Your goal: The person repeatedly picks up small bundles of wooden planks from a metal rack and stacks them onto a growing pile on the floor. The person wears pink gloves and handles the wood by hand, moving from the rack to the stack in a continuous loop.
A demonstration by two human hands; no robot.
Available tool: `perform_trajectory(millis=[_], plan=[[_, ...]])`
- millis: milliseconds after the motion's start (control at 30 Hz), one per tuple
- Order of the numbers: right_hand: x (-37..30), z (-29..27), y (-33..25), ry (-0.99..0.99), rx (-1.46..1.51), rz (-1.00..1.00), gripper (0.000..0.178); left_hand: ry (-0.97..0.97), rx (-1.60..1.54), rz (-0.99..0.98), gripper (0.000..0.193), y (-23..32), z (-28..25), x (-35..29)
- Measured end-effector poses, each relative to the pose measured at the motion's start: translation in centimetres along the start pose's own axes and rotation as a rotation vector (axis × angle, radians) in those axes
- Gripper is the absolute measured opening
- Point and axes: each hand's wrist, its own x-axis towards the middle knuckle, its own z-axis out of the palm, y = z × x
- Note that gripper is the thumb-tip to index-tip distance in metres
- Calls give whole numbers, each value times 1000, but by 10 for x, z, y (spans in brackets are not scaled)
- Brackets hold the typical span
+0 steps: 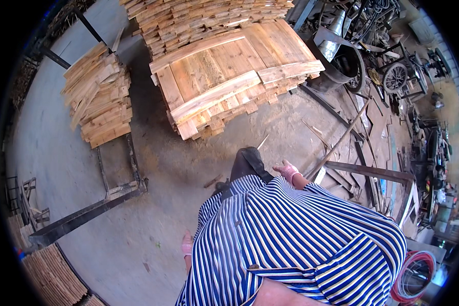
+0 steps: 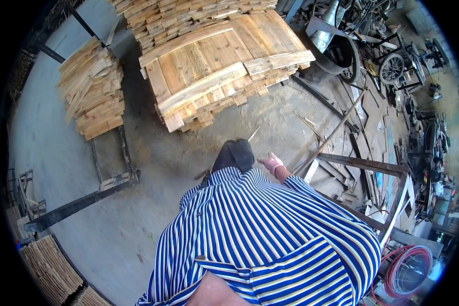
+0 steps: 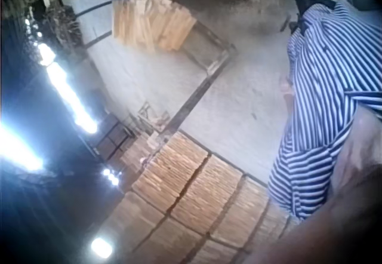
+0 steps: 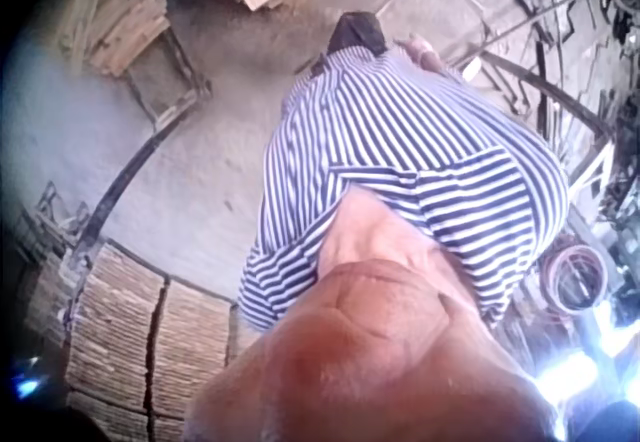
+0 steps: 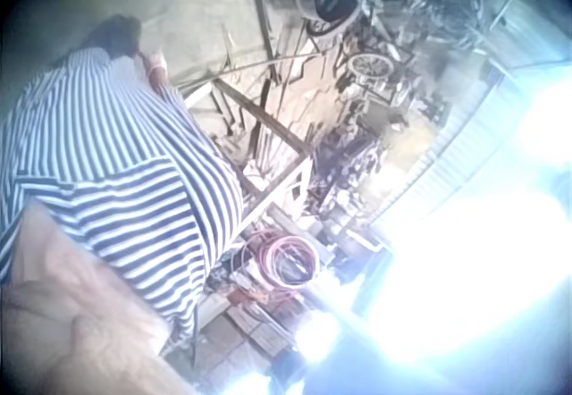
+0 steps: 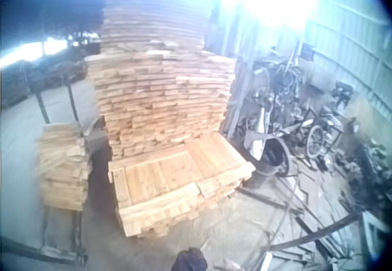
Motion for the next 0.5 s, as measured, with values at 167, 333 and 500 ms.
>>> perform_trajectory(millis=[167,333,500], plan=[[1,13,-40,71,-9,-107,98,5,-20,-37,53,-20,-18,-4],[-13,19,-79,-106,45,-100,83,-1,-39,-60,52,-35,-30,-3],[7,36,-98,-197,653,67,87,-16,-56,-77,51,-44,-33,5]])
